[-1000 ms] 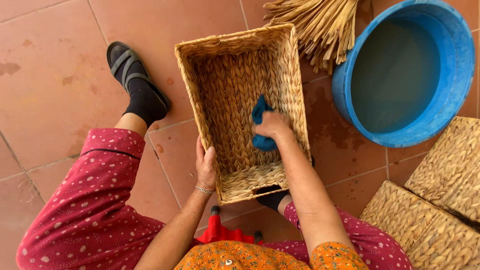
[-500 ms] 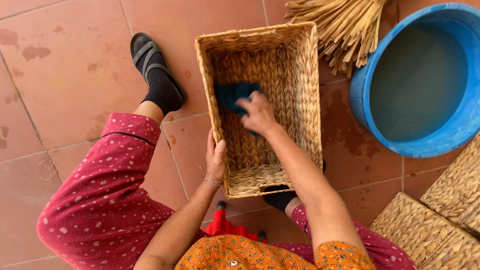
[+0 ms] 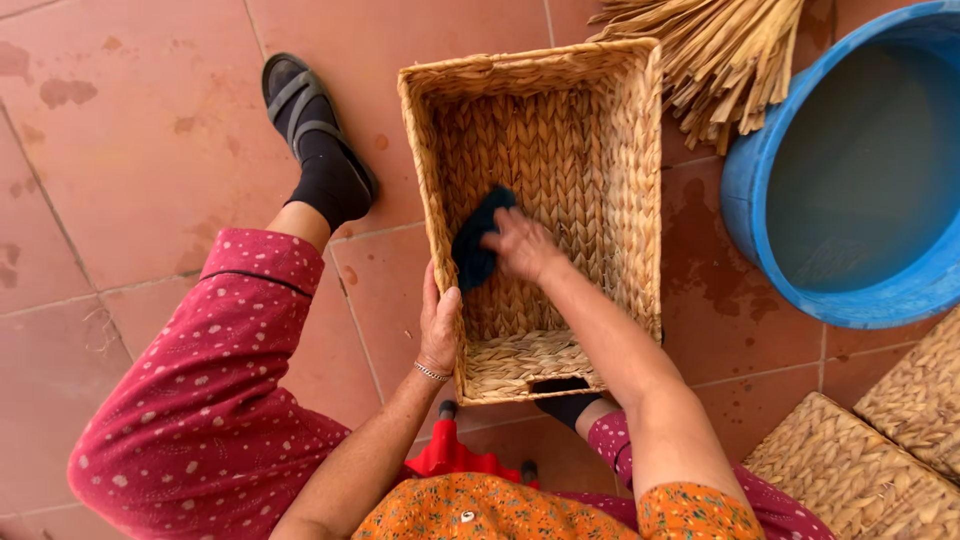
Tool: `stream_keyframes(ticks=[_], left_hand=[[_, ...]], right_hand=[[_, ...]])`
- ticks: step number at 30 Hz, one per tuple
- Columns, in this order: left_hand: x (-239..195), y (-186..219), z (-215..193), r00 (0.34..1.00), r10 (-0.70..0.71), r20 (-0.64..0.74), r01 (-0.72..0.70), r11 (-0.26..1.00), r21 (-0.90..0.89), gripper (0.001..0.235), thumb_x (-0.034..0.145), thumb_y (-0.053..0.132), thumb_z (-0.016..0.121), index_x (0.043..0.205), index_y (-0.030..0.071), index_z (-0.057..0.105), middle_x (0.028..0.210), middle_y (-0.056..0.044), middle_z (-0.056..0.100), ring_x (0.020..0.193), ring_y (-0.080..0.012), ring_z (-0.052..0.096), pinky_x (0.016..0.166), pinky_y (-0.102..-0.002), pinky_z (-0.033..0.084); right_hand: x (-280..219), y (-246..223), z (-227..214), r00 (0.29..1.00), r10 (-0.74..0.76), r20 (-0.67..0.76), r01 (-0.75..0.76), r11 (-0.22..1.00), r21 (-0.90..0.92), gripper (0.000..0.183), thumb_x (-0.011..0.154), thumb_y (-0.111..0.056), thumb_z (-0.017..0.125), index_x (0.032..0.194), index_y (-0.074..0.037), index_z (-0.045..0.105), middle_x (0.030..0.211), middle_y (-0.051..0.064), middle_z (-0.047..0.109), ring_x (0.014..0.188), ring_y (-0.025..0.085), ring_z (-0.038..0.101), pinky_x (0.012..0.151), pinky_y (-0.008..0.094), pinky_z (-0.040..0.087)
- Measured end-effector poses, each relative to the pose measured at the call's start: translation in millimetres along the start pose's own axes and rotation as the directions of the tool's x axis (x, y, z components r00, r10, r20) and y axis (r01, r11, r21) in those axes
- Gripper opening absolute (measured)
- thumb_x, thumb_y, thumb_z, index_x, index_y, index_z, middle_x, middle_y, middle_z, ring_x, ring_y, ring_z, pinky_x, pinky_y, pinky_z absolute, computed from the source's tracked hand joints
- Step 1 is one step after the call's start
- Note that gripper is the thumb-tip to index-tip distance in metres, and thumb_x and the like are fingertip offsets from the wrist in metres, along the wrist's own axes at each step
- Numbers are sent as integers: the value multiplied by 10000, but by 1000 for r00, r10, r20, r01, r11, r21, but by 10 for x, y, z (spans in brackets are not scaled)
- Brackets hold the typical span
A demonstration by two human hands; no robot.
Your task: The person wipes a rectangular woven basket with a blue cloth, cleaning the exterior and interior surfaces. The person repeatedly dips the cloth into a blue bucket of water to keep it damp during the process.
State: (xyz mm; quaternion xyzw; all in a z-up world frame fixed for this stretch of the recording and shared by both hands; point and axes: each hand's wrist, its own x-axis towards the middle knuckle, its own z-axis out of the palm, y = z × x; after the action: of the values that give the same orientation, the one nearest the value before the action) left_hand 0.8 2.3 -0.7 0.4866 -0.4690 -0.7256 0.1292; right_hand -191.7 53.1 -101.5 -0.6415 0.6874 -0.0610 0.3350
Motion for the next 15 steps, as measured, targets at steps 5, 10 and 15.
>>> stream_keyframes(ticks=[5, 10, 15], left_hand=[[34, 110, 53, 1000, -8, 22, 10, 998, -63, 743, 1023, 336, 498, 1624, 27, 190, 1624, -145, 344, 1484, -231, 339, 1206, -358, 275], [-3, 167, 43, 998, -48, 40, 52, 992, -117, 750, 1008, 319, 489, 1626, 30, 176, 1595, -153, 371, 1446, -247, 381, 1184, -371, 317], [39, 197, 90, 994, -96, 48, 103, 975, -196, 768, 994, 324, 497, 1621, 57, 142, 1606, -152, 354, 1448, -247, 387, 1181, -381, 332]], right_hand=[[273, 343, -232, 982, 191, 2, -190, 975, 112, 378, 816, -18, 737, 1115, -247, 773, 1195, 150, 580, 1220, 346, 561, 923, 493, 572], [661, 471, -411, 877, 404, -259, -364, 912, 190, 611, 701, 122, 650, 1213, -203, 720, 1297, 193, 521, 1245, 376, 521, 884, 460, 604], [900, 578, -508, 914, 234, -332, -282, 954, -106, 713, 659, 85, 667, 1267, -285, 720, 1469, 124, 472, 1310, 418, 471, 1048, 615, 469]])
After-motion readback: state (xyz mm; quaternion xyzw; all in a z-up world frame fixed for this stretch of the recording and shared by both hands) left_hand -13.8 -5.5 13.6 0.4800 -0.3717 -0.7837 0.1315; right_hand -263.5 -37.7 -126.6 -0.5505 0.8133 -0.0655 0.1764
